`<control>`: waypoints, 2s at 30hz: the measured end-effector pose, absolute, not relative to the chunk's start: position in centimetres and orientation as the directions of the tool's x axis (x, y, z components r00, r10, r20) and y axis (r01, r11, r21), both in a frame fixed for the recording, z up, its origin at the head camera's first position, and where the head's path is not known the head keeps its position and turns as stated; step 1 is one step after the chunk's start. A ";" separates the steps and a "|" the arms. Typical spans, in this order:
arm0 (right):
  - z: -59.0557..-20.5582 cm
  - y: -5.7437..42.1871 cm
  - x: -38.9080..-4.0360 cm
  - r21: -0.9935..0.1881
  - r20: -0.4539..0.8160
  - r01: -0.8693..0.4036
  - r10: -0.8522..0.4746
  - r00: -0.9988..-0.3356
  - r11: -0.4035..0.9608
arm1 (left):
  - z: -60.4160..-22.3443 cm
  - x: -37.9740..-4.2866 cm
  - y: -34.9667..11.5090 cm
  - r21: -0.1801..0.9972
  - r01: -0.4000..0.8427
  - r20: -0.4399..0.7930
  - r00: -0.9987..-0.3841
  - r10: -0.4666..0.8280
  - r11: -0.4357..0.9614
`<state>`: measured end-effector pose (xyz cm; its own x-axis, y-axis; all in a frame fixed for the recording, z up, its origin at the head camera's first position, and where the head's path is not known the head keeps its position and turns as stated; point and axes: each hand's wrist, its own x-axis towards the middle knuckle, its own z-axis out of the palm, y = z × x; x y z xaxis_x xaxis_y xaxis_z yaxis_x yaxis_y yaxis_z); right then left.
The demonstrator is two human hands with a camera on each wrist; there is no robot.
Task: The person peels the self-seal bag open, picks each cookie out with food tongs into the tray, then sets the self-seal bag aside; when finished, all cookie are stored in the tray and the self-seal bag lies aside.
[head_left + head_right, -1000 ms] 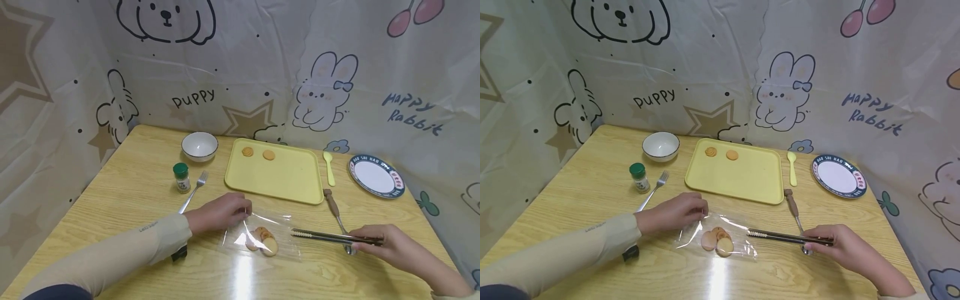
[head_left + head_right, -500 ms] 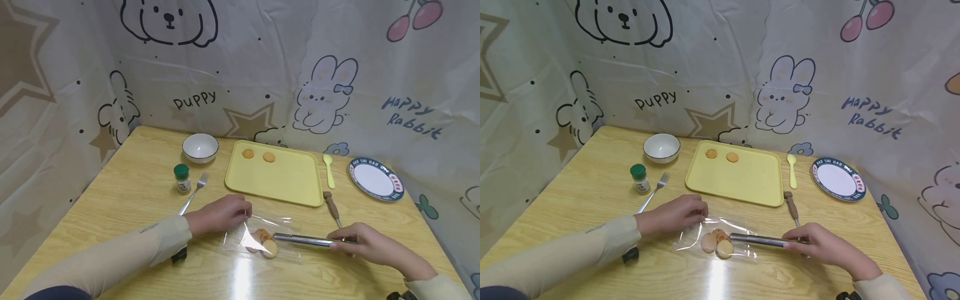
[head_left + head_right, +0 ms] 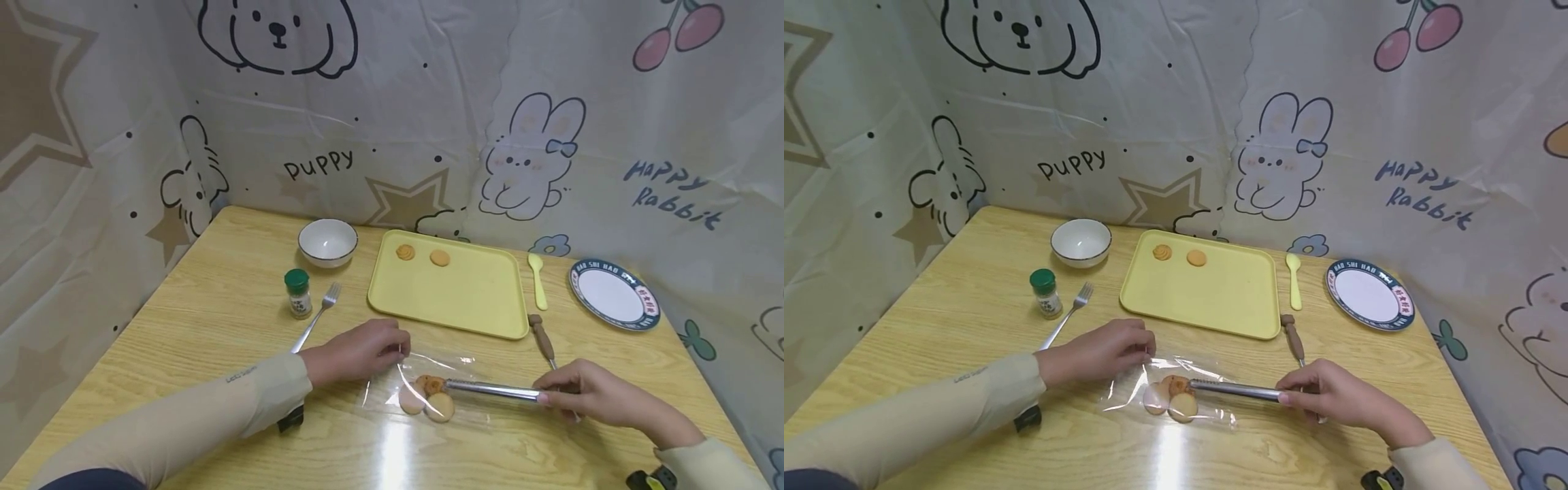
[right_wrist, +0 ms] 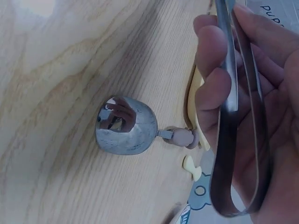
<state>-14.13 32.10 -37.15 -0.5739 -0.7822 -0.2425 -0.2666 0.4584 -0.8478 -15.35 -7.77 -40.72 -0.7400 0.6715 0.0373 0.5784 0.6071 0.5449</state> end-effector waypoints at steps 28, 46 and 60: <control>-36.7 35.0 -13.9 -0.891 -0.273 -0.143 -0.760 -0.589 0.431 | -41.2 -15.4 -7.6 0.540 0.588 0.061 -0.741 0.669 0.602; -33.5 39.2 -19.1 -0.657 -0.245 -0.145 -0.392 -0.887 0.739 | -41.1 -15.2 -7.5 0.558 0.575 0.057 -0.746 0.664 0.599; -34.9 34.1 -25.7 -0.601 -0.343 -0.036 -0.299 -0.891 0.798 | -40.7 -15.6 -7.1 0.539 0.586 0.042 -0.736 0.676 0.605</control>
<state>-25.70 34.08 -34.86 -0.8906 -0.2987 -0.3428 -0.0364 0.7984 -0.6010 -15.57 -7.10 -40.69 -0.7360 0.6757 0.0423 0.5861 0.6047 0.5393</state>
